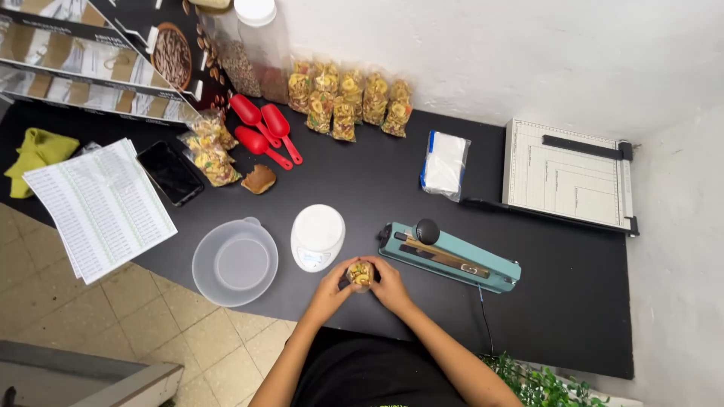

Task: Folding the tops of small plastic bags filled with nut mix and sealing them using an impulse heat sealer.

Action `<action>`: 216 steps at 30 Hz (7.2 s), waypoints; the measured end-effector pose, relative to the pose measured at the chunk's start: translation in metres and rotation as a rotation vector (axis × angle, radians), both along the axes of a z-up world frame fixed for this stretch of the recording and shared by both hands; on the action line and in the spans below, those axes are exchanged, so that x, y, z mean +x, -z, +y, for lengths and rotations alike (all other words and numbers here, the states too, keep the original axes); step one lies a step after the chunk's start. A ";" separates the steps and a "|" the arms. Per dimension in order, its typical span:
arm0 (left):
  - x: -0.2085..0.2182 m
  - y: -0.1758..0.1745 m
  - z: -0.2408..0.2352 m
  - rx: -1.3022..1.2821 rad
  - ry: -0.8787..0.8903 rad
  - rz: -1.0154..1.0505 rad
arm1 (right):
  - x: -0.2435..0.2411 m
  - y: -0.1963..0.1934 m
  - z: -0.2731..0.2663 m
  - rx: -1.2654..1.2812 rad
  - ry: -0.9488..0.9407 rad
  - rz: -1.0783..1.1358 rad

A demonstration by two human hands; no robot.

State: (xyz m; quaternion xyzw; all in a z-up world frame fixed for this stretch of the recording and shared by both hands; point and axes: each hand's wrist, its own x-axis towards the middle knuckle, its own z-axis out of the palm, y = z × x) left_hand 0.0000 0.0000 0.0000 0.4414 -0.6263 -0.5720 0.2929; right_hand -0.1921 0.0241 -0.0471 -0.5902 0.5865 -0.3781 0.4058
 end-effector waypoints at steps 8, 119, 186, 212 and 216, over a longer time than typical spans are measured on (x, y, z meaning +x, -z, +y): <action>-0.001 -0.004 0.005 -0.080 -0.027 -0.054 | 0.001 -0.037 0.004 0.028 -0.075 0.055; -0.006 -0.017 -0.005 0.003 -0.104 0.248 | -0.006 -0.060 -0.005 0.081 -0.020 -0.150; 0.008 -0.035 -0.050 -0.175 0.007 -0.051 | 0.015 -0.035 -0.007 0.238 0.350 -0.322; -0.051 -0.033 -0.152 -0.125 1.039 -0.126 | 0.017 0.017 0.020 0.154 0.359 -0.856; -0.090 -0.021 -0.173 -0.110 1.113 -0.060 | 0.020 -0.023 0.016 0.142 0.580 -0.853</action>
